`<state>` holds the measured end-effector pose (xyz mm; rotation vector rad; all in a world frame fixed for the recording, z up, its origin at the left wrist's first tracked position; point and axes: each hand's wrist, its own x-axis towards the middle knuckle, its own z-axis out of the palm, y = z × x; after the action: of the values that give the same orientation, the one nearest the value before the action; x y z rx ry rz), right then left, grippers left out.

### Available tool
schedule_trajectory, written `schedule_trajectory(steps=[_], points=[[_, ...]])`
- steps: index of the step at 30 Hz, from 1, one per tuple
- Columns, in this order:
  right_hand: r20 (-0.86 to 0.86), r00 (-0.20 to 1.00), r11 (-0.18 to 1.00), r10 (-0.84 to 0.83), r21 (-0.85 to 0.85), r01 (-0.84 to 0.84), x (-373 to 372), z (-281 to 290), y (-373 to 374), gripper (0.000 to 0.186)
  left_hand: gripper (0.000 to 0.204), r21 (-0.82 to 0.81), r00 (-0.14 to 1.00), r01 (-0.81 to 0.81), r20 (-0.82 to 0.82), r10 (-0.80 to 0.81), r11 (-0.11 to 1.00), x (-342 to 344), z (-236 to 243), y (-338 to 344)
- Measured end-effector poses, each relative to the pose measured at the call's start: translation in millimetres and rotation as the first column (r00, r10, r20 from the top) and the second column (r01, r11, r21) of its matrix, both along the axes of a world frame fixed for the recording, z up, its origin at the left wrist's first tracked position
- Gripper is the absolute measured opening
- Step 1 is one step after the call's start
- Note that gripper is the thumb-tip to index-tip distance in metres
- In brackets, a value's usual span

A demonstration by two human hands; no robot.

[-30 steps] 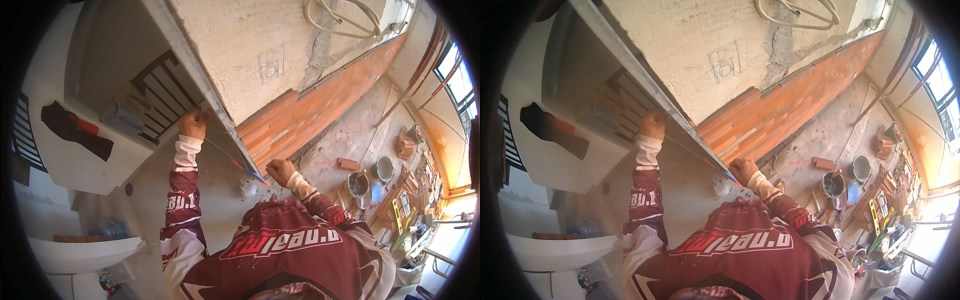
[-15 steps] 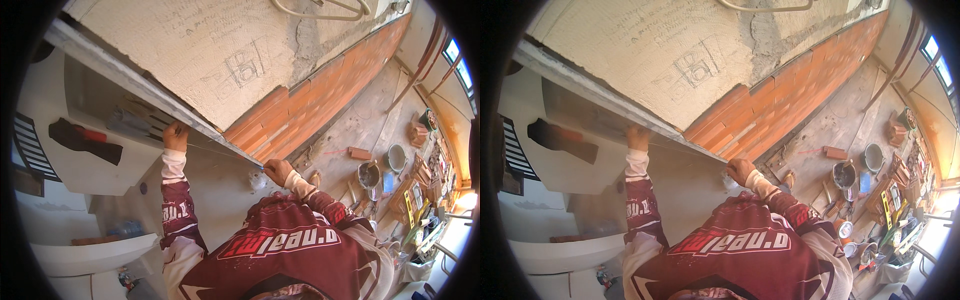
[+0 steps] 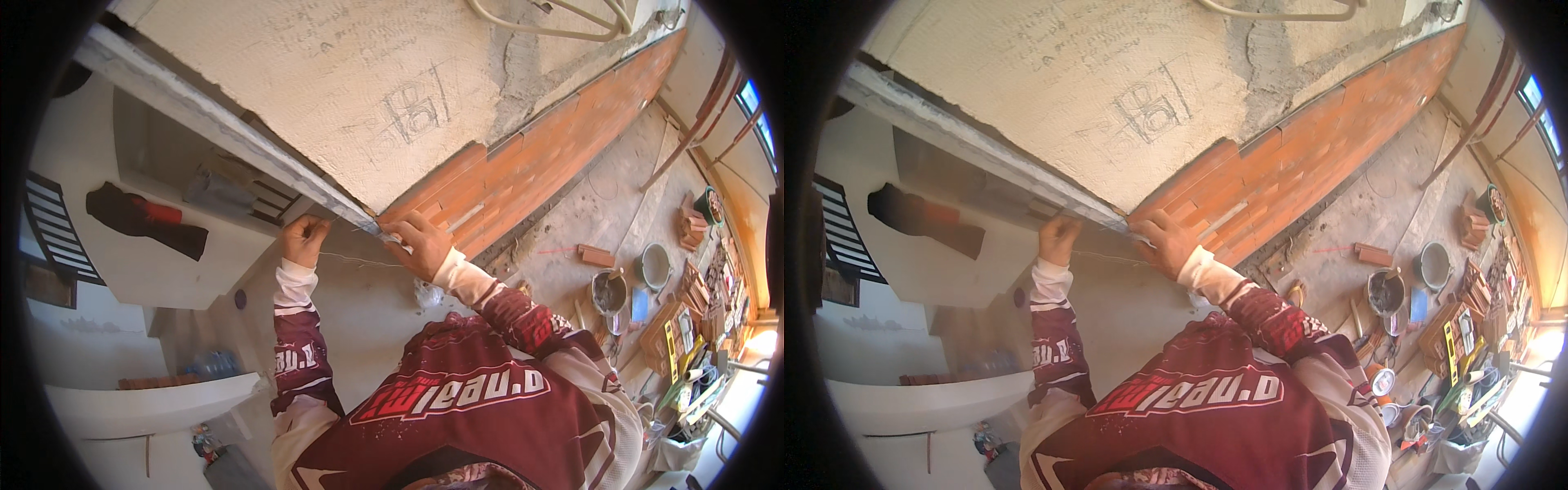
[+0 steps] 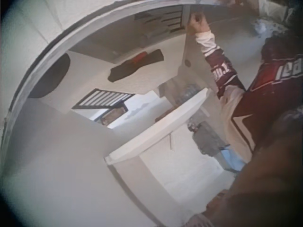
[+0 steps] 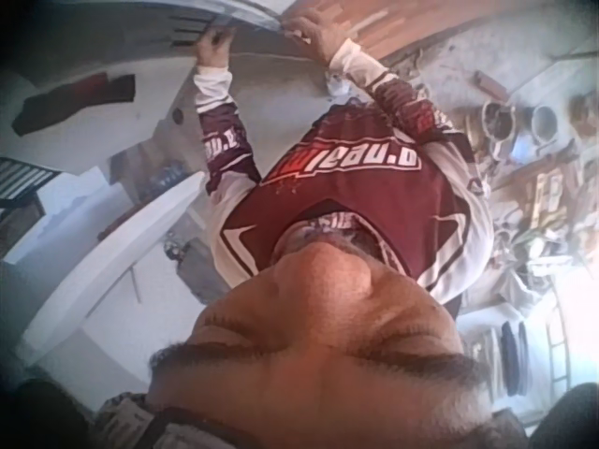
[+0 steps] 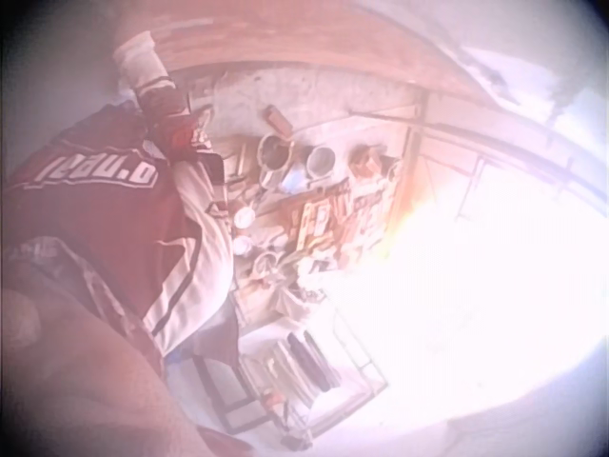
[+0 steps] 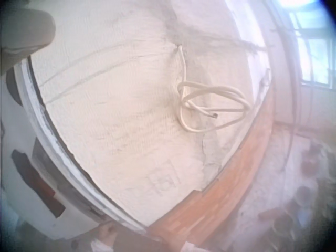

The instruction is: The person applies mortar to a wall using a trowel and places terracotta tiles. They use a string line to align the tiles and tap them into place with a rubber mallet. The person also mixes mortar in a bucket on the floor.

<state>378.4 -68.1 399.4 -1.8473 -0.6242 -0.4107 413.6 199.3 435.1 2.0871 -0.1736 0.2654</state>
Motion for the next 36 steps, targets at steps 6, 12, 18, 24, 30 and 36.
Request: schedule_trajectory(steps=[6, 12, 18, 24, 30, 36], points=[[0.523, 0.852, 0.976, 0.015, -0.195, 0.102, 13.1, 24.0, 39.4, 0.033, 0.010, -0.015, 0.999, -0.016, 0.034, 0.016, 1.000, -5.1, -4.0, -5.9], [0.519, 0.853, 0.926, -0.059, -0.290, 0.241, 25.7, 15.0, 55.1, 0.028, 0.009, -0.015, 0.999, -0.032, 0.029, 0.033, 0.999, -13.3, -6.7, -2.9], [0.488, 0.873, 0.965, -0.002, -0.230, 0.130, 5.8, 6.3, 44.3, 0.026, 0.011, -0.062, 0.998, -0.066, -0.026, 0.064, 0.996, -19.3, -29.1, 2.9], [0.225, 0.960, 0.982, -0.166, -0.047, 0.181, -1.8, -8.5, 11.1, 0.022, 0.011, -0.303, 0.953, -0.167, -0.292, 0.076, 0.938, -26.5, -34.3, -18.9], [0.254, 0.925, 0.958, -0.284, 0.043, 0.282, 14.7, 1.2, -4.9, 0.017, 0.011, -0.201, 0.982, -0.130, -0.160, 0.098, 0.971, -10.6, -62.8, -14.9], [0.287, 0.958, 1.000, -0.010, -0.013, 0.014, 14.7, 6.7, -0.7, 0.018, 0.010, -0.292, 0.973, -0.118, -0.226, 0.051, 0.949, -6.1, -62.8, -24.0]])
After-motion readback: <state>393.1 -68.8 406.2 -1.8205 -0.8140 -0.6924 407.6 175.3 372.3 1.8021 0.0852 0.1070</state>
